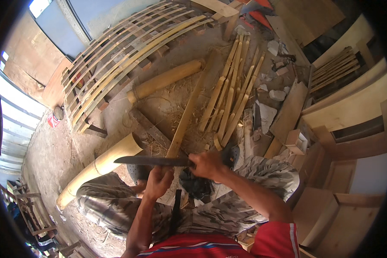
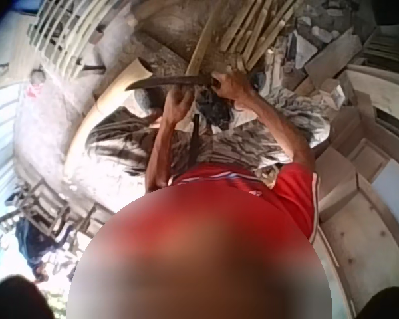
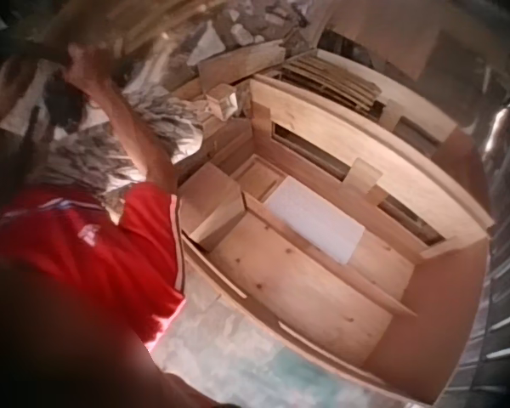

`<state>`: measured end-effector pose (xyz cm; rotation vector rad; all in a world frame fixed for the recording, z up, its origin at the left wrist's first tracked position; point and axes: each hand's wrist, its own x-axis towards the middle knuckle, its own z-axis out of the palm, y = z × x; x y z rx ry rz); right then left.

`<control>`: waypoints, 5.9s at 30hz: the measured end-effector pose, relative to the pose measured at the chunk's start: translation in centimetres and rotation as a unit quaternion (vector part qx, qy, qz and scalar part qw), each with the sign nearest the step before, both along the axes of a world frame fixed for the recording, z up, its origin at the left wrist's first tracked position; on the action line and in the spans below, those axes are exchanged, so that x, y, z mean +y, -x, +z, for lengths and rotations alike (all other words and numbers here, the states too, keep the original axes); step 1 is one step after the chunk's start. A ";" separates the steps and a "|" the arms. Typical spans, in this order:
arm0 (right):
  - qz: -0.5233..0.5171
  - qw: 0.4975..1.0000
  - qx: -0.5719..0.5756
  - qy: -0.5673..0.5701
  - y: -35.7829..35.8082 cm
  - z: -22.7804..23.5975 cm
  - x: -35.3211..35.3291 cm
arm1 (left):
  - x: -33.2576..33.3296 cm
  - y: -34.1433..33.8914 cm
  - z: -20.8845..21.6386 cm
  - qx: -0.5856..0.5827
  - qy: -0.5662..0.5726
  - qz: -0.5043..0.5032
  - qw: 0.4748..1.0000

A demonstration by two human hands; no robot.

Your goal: The person sits on the floor and uses a knife to split a long bamboo pole into thin strips. They repeatedly strike the knife with the bamboo to drive it through, then separate and set aside the resulting strips.

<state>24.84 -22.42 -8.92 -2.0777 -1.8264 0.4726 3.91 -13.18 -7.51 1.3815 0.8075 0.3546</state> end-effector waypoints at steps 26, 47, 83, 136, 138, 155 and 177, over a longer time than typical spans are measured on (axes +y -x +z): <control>-0.172 0.979 0.000 0.110 -3.8 -1.2 1.3 | 1.2 -0.3 2.0 -0.039 0.128 -0.009 0.991; -0.006 1.000 0.012 -0.009 0.1 0.2 -1.1 | 1.4 1.6 2.8 -0.029 0.157 -0.017 0.987; -0.001 1.000 -0.020 -0.012 -3.7 -3.4 -0.4 | 2.4 1.5 2.5 -0.145 0.390 0.076 0.906; -0.004 0.999 0.039 -0.020 0.8 1.7 -0.7 | 2.7 1.6 3.1 -0.118 0.335 0.049 0.934; -0.074 0.995 0.043 0.055 -1.1 1.5 -0.2 | 2.5 1.6 4.1 -0.096 0.307 0.033 0.946; -0.040 0.998 -0.003 0.057 -0.5 0.3 -1.2 | 1.7 2.0 4.7 0.009 0.077 -0.058 0.995; -0.056 0.998 -0.002 0.029 -0.8 1.3 -0.5 | 2.0 2.5 4.4 0.093 -0.140 -0.089 0.982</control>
